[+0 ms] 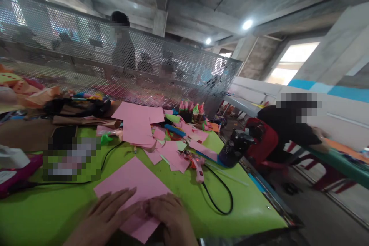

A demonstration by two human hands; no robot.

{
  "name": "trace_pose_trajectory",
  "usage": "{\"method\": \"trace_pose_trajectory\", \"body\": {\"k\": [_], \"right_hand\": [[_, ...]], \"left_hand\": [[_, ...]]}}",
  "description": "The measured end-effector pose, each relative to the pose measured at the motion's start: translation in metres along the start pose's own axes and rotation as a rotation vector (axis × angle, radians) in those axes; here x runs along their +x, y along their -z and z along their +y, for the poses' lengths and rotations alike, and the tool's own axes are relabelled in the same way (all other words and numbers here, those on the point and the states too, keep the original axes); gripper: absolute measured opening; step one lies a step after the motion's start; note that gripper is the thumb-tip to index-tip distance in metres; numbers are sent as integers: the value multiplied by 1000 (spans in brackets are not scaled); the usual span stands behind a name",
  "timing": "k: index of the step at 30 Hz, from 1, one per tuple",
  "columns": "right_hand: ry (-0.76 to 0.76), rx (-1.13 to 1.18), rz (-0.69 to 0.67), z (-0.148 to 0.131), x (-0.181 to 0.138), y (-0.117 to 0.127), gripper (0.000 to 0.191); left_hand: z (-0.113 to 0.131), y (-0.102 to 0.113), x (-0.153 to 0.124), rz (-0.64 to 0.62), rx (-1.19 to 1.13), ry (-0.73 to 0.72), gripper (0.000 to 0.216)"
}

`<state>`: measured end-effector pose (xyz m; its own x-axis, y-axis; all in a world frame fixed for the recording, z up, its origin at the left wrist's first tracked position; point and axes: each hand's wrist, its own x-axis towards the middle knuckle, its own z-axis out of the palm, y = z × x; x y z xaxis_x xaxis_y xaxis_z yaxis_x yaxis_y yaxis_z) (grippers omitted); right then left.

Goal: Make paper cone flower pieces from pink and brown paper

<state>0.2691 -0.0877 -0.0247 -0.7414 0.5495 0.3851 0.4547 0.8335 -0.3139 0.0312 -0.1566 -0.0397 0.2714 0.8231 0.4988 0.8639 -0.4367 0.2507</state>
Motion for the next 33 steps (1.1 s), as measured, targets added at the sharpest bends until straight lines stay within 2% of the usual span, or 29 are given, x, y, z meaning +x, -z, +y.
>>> {"method": "trace_pose_trajectory", "body": {"k": [3, 5, 8, 9, 14, 20, 26, 33], "right_hand": [[-88, 67, 37, 4, -7, 6, 54], [-204, 78, 88, 8, -13, 12, 53], [-325, 98, 141, 12, -20, 20, 42], [-349, 106, 157, 12, -21, 22, 38], [-444, 120, 224, 11, -19, 24, 22], [-528, 28, 239, 9, -12, 19, 18], [-507, -71, 183, 14, -8, 15, 22], [-457, -133, 90, 27, -5, 13, 28]], "left_hand": [[11, -7, 12, -113, -14, 2, 74], [14, -7, 17, -146, -77, 39, 57], [12, -5, 20, -147, -149, 99, 21], [10, -5, 21, -149, -159, 127, 19], [5, -6, 31, -166, -169, 335, 29], [0, -9, 45, -274, -66, 462, 24], [-15, -13, 54, -334, -12, 374, 29], [-24, -21, 56, -297, 74, 281, 33]]}}
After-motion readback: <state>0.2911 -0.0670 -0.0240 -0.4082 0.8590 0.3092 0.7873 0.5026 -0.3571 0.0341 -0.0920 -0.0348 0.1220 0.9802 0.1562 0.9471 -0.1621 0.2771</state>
